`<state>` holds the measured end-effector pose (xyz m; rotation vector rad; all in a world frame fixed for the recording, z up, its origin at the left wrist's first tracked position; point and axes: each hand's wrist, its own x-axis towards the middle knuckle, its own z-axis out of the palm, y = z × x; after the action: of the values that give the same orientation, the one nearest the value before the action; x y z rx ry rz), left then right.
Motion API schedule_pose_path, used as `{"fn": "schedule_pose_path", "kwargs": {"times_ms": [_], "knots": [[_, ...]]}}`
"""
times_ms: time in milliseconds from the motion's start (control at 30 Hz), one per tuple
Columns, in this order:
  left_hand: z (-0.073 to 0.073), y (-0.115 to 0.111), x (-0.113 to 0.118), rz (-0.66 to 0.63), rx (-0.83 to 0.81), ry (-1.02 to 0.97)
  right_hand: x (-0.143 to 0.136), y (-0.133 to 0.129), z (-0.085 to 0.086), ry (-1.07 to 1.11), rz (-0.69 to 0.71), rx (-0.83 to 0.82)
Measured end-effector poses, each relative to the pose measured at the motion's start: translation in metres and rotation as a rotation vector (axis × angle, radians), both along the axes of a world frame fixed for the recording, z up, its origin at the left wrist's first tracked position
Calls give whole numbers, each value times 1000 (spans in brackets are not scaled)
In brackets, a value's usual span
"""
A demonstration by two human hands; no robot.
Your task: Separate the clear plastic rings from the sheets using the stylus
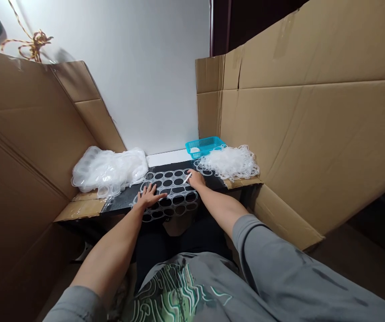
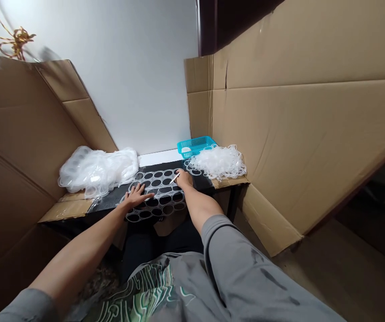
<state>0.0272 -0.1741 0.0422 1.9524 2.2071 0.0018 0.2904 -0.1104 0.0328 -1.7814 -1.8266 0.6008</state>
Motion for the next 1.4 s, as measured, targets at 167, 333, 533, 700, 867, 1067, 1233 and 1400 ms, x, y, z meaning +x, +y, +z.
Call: {"fn": "schedule_pose_path", "kwargs": {"times_ms": [167,333,533,700,867,1067,1233,1400], "knots": [[6,6,4,51,-55,7,0,1,-2,8,-4,3],[11,17,7,87,-88,20,-1,7,-4,-11,-3,3],[9,37,10,99,-93,38,-12,23,-6,-84,45,25],[5,65,10,73,-50,32,-26,46,-8,-166,53,-7],[2,93,7,41,-15,5,-35,68,-11,-238,48,-23],[-6,113,6,0,117,18,-43,97,-15,-287,65,21],[-17,91,0,-31,186,36,-43,117,-18,-286,122,80],[-28,47,-2,-44,251,25,-33,120,-16,-111,267,225]]}}
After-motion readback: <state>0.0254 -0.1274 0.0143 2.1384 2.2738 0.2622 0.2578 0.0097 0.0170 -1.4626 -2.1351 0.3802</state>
